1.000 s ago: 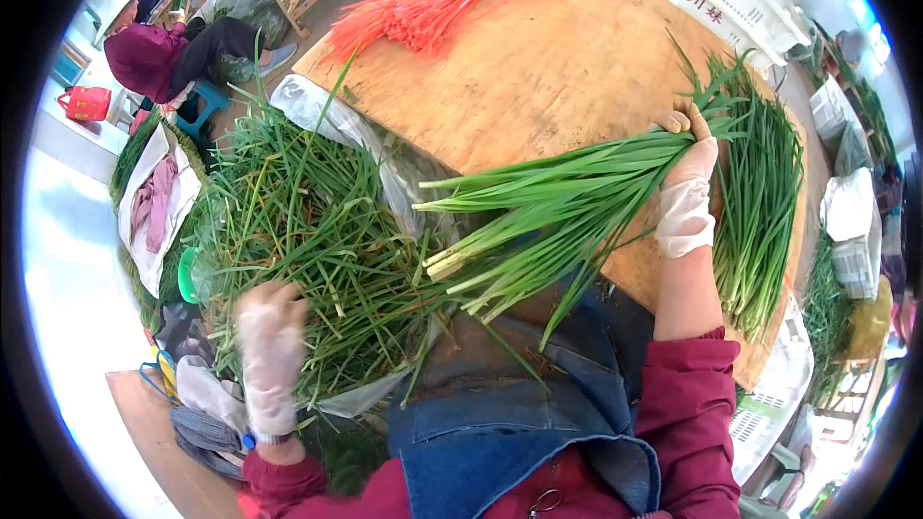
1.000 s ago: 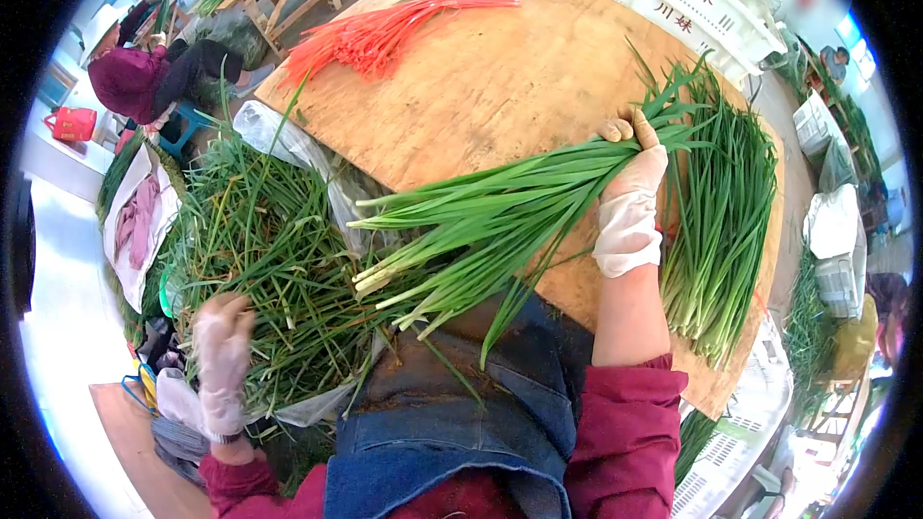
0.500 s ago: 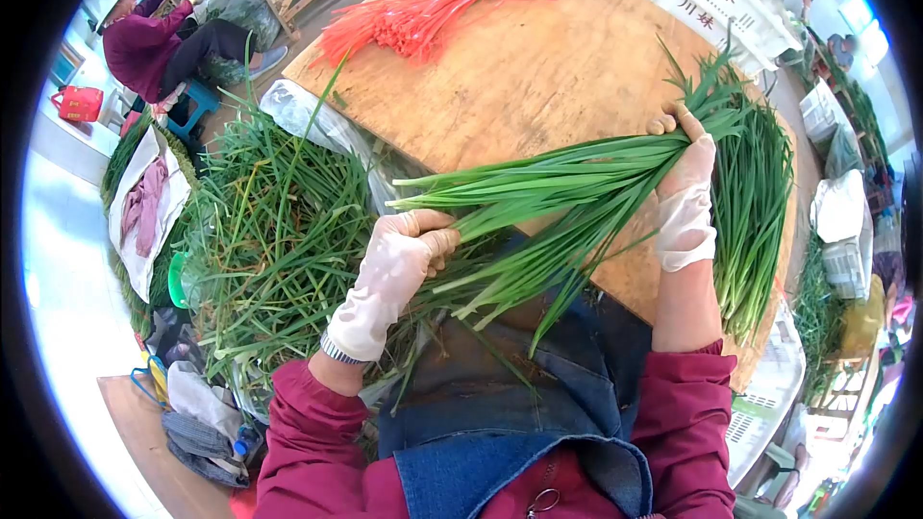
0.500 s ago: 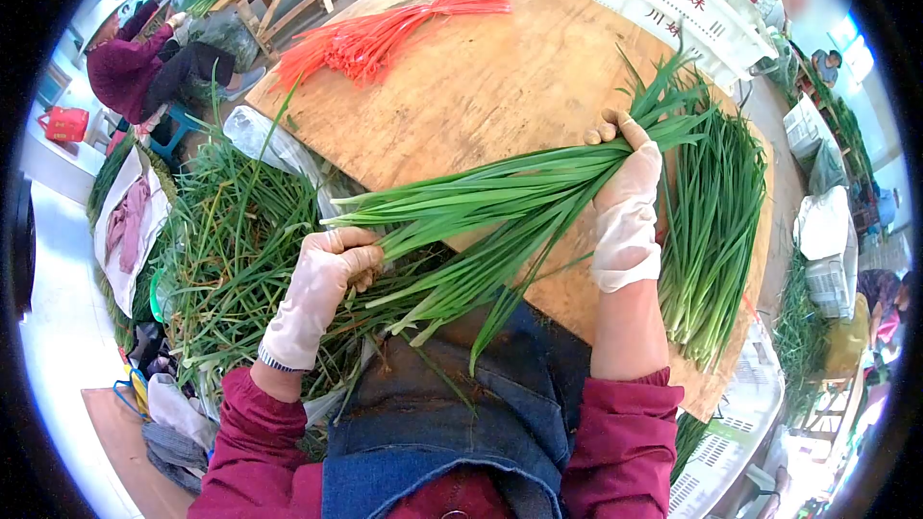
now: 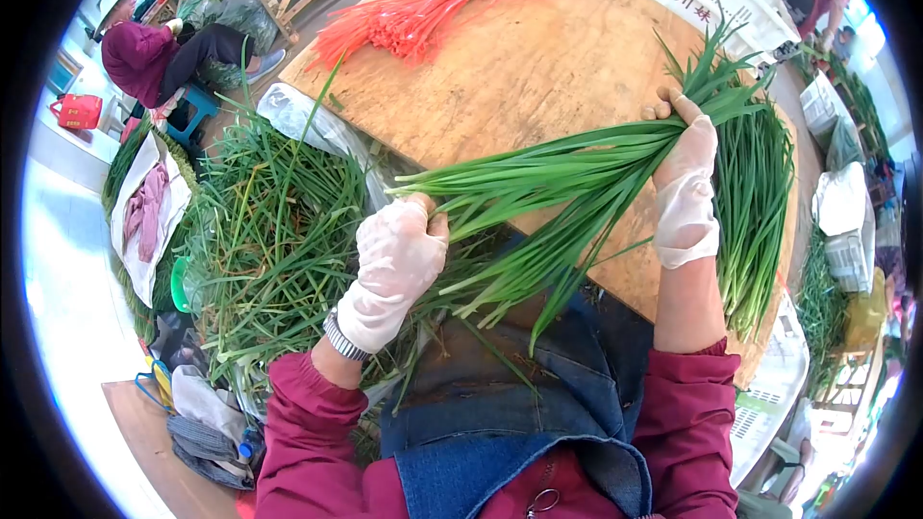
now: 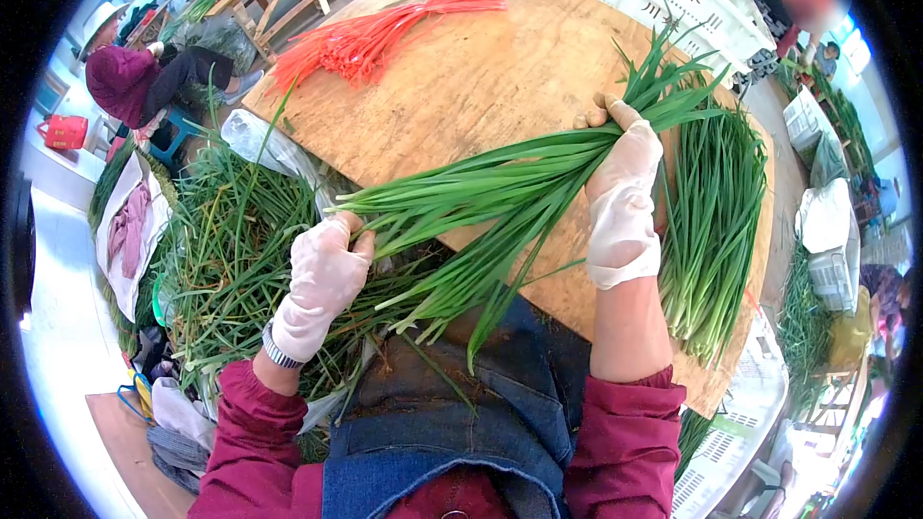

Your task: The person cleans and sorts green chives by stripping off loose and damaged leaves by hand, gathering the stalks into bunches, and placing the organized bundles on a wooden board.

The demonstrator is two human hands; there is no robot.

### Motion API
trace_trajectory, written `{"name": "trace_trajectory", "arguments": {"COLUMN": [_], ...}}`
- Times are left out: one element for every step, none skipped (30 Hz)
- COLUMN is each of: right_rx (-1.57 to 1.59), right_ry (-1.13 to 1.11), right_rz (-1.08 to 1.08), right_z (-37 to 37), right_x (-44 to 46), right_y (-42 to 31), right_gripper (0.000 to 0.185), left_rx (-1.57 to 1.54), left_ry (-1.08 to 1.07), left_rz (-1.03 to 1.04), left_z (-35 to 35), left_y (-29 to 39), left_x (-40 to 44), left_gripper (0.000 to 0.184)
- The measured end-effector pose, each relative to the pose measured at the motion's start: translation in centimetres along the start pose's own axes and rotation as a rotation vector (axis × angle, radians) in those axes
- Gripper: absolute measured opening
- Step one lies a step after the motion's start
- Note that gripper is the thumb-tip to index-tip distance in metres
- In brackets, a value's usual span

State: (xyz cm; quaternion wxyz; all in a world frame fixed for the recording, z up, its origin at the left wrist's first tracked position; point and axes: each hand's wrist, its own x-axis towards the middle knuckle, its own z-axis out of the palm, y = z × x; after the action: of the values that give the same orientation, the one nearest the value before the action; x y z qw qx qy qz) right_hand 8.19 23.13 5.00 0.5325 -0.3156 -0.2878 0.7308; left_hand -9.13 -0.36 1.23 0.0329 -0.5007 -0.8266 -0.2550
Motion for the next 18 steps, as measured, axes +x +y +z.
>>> {"name": "trace_trajectory", "arguments": {"right_rx": [-0.028, -0.057, -0.085, -0.058, -0.033, -0.006, 0.021, 0.051, 0.081, 0.085, 0.087, 0.088, 0.096, 0.101, 0.107, 0.077, 0.047, 0.018], "right_ry": [0.046, 0.093, 0.14, 0.141, 0.146, 0.151, 0.153, 0.154, 0.155, 0.17, 0.182, 0.193, 0.196, 0.198, 0.198, 0.188, 0.183, 0.182], "right_rz": [-0.01, -0.019, -0.027, -0.015, -0.003, 0.009, 0.03, 0.054, 0.078, 0.064, 0.049, 0.034, 0.041, 0.047, 0.05, 0.064, 0.077, 0.088], "right_z": [-0.2, -0.5, -1.0, -1.4, -2.0, -2.6, -3.1, -3.6, -4.0, -4.3, -4.5, -4.7, -4.8, -4.9, -5.0, -5.0, -5.3, -5.7], "right_x": [0.2, 0.5, 0.9, 1.3, 1.8, 2.2, 2.4, 2.7, 3.0, 3.2, 3.6, 3.8, 3.9, 4.0, 4.2, 4.4, 4.7, 5.0], "right_y": [0.0, 0.1, 0.3, 0.5, 0.7, 0.8, 0.8, 1.0, 1.2, 1.4, 1.7, 2.0, 2.3, 2.5, 2.6, 2.6, 2.6, 2.6], "right_gripper": [0.014, 0.014, 0.014, 0.013, 0.012, 0.011, 0.01, 0.01, 0.01, 0.009, 0.009, 0.009, 0.01, 0.01, 0.011, 0.013, 0.014, 0.015], "left_rx": [0.016, 0.033, 0.011, -0.103, -0.102, -0.102, -0.033, 0.141, 0.482, 0.748, 0.88, 1.01, 0.766, 0.519, 0.292, 0.064, 0.081, 0.097], "left_ry": [-0.014, -0.028, 0.0, 0.028, -0.06, 0.03, 0.03, 0.234, 0.187, 0.035, 0.017, -0.001, 0.06, 0.122, 0.118, 0.116, 0.087, 0.055], "left_rz": [-0.033, -0.067, -0.09, -0.132, -0.242, -0.202, -0.336, -0.233, -0.204, -0.348, -0.294, -0.24, -0.124, -0.012, 0.041, 0.098, 0.147, 0.2], "left_z": [0.1, 0.1, -0.3, -1.2, -3.2, -4.8, -7.3, -8.0, -10.3, -11.6, -12.0, -12.1, -11.3, -10.1, -8.4, -6.5, -5.0, -3.7], "left_y": [-0.3, -0.6, -1.3, -1.9, -2.5, -4.0, -5.2, -9.3, -11.4, -14.3, -13.4, -11.9, -10.2, -8.0, -6.1, -4.3, -2.4, -0.7], "left_x": [-0.1, -0.3, -0.6, -1.3, -2.0, -3.0, -3.8, -5.6, -7.0, -8.7, -9.0, -9.1, -8.8, -8.1, -7.5, -6.7, -5.8, -4.8], "left_gripper": [0.011, 0.011, 0.011, 0.011, 0.013, 0.013, 0.012, 0.009, 0.008, 0.006, 0.008, 0.012, 0.015, 0.019, 0.019, 0.02, 0.02, 0.02]}}
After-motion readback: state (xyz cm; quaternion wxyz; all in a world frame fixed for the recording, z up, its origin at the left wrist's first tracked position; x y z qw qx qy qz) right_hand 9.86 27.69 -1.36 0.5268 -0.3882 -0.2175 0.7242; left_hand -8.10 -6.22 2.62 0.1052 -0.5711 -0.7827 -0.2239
